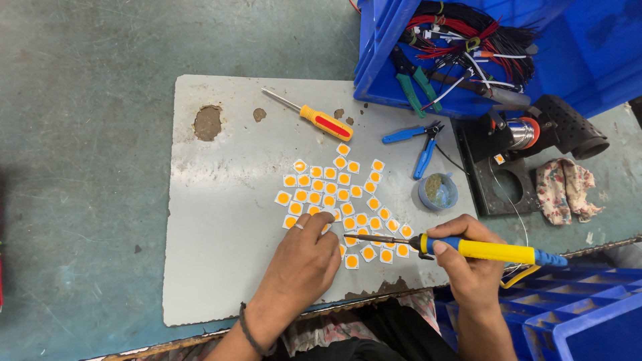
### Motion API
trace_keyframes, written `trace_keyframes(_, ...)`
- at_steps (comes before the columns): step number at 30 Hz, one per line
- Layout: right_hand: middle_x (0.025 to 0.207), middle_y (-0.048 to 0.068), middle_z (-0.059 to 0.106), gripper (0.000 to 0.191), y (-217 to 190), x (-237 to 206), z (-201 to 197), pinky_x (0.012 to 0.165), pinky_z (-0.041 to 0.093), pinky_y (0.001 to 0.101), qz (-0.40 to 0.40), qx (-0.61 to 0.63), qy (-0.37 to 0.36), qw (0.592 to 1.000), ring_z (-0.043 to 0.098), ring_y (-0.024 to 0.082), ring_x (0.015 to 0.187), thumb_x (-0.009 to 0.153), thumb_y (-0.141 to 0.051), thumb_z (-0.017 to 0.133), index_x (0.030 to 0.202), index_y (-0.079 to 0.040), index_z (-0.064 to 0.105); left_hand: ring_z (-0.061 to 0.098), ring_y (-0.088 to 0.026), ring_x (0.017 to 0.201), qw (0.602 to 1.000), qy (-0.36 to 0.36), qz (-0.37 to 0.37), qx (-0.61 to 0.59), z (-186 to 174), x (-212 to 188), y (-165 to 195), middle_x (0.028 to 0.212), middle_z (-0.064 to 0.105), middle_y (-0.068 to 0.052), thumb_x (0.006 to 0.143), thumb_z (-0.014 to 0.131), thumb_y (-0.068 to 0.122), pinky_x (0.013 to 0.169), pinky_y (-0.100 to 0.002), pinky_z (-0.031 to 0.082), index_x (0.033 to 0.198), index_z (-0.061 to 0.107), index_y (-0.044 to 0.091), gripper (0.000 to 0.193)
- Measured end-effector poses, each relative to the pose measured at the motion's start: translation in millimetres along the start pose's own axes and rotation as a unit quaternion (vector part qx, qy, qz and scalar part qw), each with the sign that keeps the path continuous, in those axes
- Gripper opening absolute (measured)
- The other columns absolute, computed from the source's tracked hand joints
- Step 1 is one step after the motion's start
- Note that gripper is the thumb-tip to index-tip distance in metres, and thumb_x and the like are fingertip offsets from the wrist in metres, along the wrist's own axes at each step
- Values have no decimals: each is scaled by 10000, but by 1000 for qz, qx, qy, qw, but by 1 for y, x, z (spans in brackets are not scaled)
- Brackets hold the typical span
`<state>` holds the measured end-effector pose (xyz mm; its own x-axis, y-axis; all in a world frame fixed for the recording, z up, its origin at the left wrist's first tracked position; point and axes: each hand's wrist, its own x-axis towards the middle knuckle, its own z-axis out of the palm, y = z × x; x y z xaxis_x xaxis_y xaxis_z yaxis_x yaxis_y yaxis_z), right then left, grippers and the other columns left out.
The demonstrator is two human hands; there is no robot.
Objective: The person uses a soldering iron to attach wires to multiple small LED modules arranged on a work surface. They hold the LEDs in place with one hand while applying solder with the other, repeating the process across several units.
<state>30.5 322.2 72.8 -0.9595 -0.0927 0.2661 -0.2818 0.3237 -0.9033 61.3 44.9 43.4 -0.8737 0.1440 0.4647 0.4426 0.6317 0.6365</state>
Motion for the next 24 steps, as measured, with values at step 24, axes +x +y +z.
trace_keyframes(24, 821, 26, 637, 157, 0, 19, 14, 624, 425, 209, 7, 23, -3, 1000, 551, 57, 694, 864, -61, 664, 991, 26, 697, 668, -303, 796, 998, 18, -43, -47, -9, 2, -8, 1011, 630, -123, 848, 701, 45, 701, -387, 556, 911, 644, 2, 95)
